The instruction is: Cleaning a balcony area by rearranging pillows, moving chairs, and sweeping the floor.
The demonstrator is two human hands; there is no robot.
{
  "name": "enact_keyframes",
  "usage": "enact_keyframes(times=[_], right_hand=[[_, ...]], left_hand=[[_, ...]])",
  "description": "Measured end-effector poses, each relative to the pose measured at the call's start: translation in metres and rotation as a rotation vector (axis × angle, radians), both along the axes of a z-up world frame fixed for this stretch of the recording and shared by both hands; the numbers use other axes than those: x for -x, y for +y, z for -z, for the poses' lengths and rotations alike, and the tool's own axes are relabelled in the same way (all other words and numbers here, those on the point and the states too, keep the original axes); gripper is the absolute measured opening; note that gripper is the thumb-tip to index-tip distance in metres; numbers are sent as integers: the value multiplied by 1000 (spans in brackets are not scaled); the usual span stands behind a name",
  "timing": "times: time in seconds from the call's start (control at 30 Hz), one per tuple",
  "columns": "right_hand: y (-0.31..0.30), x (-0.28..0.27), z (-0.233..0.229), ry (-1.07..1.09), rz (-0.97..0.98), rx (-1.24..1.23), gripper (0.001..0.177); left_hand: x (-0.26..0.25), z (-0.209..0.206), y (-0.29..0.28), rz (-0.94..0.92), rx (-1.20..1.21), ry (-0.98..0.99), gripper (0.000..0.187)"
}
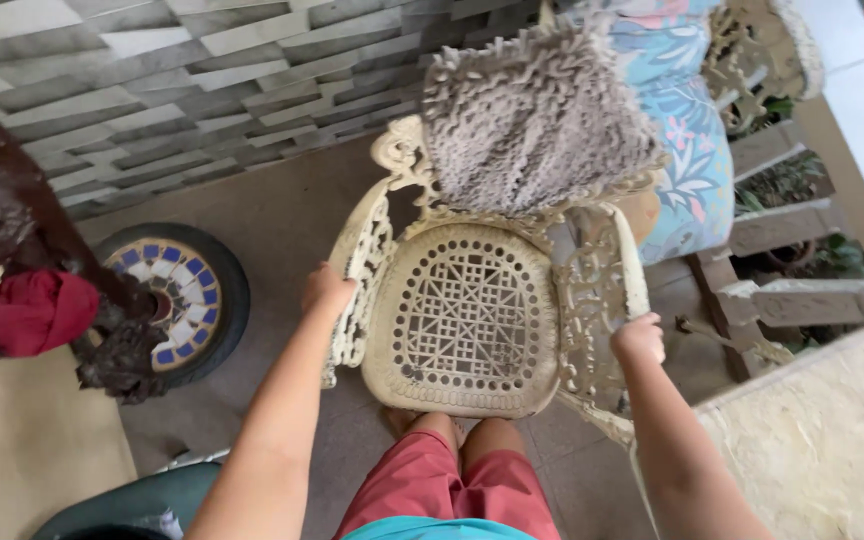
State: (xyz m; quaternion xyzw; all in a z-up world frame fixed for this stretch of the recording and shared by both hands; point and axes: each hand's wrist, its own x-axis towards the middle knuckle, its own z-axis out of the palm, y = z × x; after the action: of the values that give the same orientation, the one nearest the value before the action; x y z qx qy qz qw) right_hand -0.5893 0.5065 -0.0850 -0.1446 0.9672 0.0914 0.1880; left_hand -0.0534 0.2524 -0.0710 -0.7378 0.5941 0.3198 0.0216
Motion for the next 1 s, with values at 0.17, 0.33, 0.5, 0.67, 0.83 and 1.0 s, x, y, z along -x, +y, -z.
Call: enact_keyframes(times=[0.17,0.33,0.5,0.67,0.83,1.0], right_hand=[[-17,44,16,41,-46,22,76],[-24,40,-2,38,-67,-101,90],[-19,60,9,13,-190,-4,85],[-9,50,-16,-12,-314,2,84],[-4,-15,-91,-96,-357,51,92],[-6,-70,-123,-319,-515,370,99]], left_hand=[[15,-2,23,-8,9,39,55],[15,3,62,-6,11,46,60],[29,-1,80,-45,16,-2,102],[72,-89,120,58,-6,-114,97],[118,-99,161,36,38,146,94],[149,-84,192,21,204,435,90]])
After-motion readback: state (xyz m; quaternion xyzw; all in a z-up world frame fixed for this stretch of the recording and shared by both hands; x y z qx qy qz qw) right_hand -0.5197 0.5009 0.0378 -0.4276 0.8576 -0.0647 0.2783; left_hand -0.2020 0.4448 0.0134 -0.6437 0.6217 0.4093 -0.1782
